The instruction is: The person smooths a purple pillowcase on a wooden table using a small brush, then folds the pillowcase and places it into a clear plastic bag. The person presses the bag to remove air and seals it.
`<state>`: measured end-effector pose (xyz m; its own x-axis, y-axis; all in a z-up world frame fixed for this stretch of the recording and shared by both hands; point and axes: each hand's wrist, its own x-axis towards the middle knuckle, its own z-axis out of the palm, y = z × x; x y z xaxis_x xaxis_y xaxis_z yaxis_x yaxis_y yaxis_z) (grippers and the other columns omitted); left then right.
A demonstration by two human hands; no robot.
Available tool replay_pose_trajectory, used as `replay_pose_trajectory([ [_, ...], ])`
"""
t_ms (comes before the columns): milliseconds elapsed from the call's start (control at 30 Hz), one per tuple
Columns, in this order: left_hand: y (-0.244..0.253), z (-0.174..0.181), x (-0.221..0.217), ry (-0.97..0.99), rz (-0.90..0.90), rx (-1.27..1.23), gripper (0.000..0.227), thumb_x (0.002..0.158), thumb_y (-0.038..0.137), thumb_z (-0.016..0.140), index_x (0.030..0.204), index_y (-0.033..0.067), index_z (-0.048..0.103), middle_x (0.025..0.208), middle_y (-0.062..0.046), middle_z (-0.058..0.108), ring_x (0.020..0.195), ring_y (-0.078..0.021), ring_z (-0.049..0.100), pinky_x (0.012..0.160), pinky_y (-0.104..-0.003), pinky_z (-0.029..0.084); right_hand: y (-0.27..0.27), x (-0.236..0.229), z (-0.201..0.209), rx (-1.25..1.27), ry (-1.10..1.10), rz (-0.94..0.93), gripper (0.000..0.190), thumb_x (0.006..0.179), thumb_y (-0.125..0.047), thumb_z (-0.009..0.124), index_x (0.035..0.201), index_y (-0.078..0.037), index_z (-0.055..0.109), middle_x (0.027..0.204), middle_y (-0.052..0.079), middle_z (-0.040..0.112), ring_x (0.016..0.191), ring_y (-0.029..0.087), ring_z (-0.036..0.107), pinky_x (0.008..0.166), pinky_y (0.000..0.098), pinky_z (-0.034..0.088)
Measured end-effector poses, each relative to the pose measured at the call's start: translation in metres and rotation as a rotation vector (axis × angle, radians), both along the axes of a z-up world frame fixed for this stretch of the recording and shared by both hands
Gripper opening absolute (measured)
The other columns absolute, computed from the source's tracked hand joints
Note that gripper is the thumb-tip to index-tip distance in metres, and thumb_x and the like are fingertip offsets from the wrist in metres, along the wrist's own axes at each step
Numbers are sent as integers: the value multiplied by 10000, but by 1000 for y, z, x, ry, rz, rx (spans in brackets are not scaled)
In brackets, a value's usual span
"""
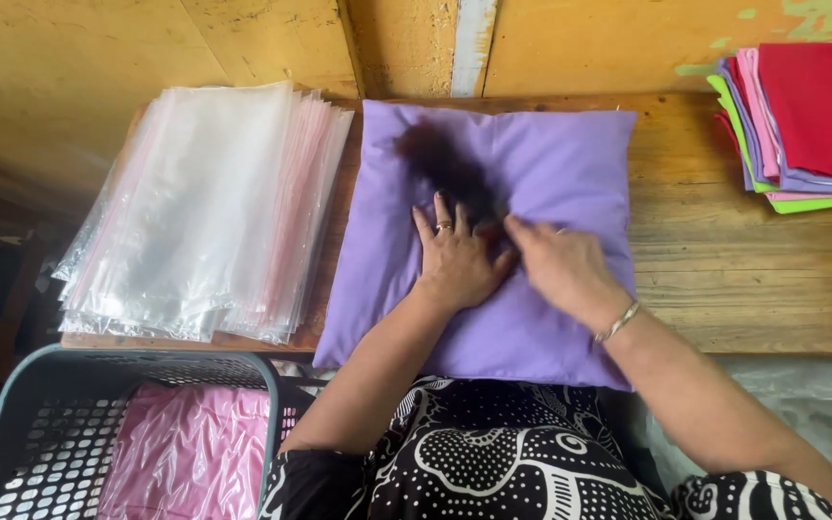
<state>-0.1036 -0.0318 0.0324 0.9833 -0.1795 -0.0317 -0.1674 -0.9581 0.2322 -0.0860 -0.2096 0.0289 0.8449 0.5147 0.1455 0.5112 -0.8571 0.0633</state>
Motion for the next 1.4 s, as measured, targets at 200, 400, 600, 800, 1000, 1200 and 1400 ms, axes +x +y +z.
replay_pose_trajectory([
  [200,57,-8,32,144,-231,-76,722,968,541,503,1532,93,460,1623,-198,384,1484,-442,374,1153,-603,362,-111,75,-18,75,179,-564,445,1066,-426,442,1467,-341,617,1106,198,774,1041,465,733,875,578,550],
  [400,73,51,47,-201,-131,74,687,922,545,624,1489,165,547,1653,-197,311,1520,-534,174,1153,-797,95,-22,-32,89,317,-12,-353,411,1044,-164,545,1435,-76,634,1067,292,748,995,499,712,837,614,544],
  [600,71,-18,72,60,117,150,753,915,574,553,1578,237,433,1739,-81,41,1546,-499,-48,1136,-839,23,24,-70,36,-23,193,-184,517,944,-133,454,1456,-113,523,1028,194,724,834,393,775,690,569,614],
  [800,50,16,53,65,294,-7,862,996,695,298,1670,173,171,1732,-166,107,1550,-510,-40,1113,-822,-27,-160,40,-50,39,163,-739,451,1018,-276,464,1420,-167,639,1106,288,754,1070,500,713,816,616,566],
  [1000,37,6,63,0,318,36,880,980,702,269,1644,127,229,1660,-223,242,1515,-558,92,1095,-836,29,-66,-27,56,203,-264,-392,411,1059,-143,574,1442,-35,674,951,275,731,772,477,729,639,586,551],
  [1200,58,-34,73,-36,350,-35,666,898,354,538,1506,90,475,1506,-173,332,1476,-459,198,1158,-739,119,16,-54,36,39,-51,-60,439,932,-169,506,1350,-188,638,762,74,693,589,305,732,519,486,585],
  [1400,63,-68,90,-598,420,-748,538,1117,465,268,1560,168,332,1628,-166,204,1569,-438,159,1286,-595,136,-62,44,14,12,143,-484,438,1024,-328,455,1404,-209,637,973,167,775,888,411,768,763,556,587],
])
